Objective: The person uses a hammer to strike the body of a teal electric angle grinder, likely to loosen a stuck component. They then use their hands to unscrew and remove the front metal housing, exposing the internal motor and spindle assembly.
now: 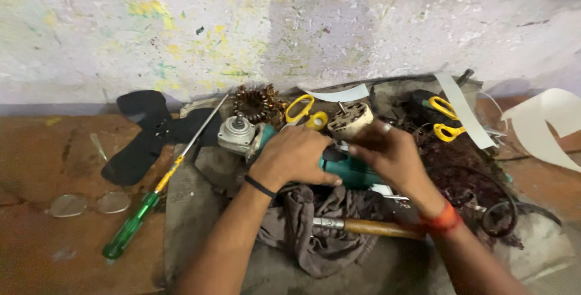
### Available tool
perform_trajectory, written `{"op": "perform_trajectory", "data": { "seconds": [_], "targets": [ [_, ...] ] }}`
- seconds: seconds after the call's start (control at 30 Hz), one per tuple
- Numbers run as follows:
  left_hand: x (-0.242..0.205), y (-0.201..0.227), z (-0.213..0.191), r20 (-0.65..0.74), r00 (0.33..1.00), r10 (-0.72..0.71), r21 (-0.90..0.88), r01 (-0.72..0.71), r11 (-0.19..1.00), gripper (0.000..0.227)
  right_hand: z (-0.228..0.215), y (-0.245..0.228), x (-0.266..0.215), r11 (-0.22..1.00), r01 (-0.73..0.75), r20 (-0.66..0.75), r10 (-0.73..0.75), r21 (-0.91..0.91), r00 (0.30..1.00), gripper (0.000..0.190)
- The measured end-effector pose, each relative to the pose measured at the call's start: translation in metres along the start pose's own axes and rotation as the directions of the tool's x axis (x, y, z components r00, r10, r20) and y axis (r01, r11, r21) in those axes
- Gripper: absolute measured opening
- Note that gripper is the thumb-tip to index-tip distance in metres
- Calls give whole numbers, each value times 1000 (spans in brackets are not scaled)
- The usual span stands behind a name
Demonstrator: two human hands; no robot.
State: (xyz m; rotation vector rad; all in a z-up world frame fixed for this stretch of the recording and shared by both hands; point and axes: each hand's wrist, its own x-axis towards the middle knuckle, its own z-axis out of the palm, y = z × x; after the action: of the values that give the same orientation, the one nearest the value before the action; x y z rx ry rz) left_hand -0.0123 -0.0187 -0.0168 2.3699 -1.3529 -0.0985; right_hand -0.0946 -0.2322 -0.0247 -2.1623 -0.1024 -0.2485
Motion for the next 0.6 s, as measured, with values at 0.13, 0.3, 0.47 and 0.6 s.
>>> {"op": "perform_trajectory", "data": {
  "seconds": [0.13, 0.3, 0.47, 0.6],
  "targets": [
    [-1, -2, 3, 14, 999, -43, -15, 43, 999, 50, -15, -11, -34, 940, -36, 87, 70, -341, 994, 60],
    [0, -2, 13, -52, 998, 40, 75, -36, 997, 54, -6, -23, -36, 931, -42, 45, 63, -363, 997, 68],
    [-1, -1, 20, -137, 989, 57, 100, -44, 994, 55, -6, -24, -36, 869, -259, 43, 305, -422, 951, 73],
    [0, 0, 16, -99, 993, 71, 113, -60, 992, 72, -7, 2, -32, 963, -18, 17, 23, -267, 1000, 63]
  ]
}}
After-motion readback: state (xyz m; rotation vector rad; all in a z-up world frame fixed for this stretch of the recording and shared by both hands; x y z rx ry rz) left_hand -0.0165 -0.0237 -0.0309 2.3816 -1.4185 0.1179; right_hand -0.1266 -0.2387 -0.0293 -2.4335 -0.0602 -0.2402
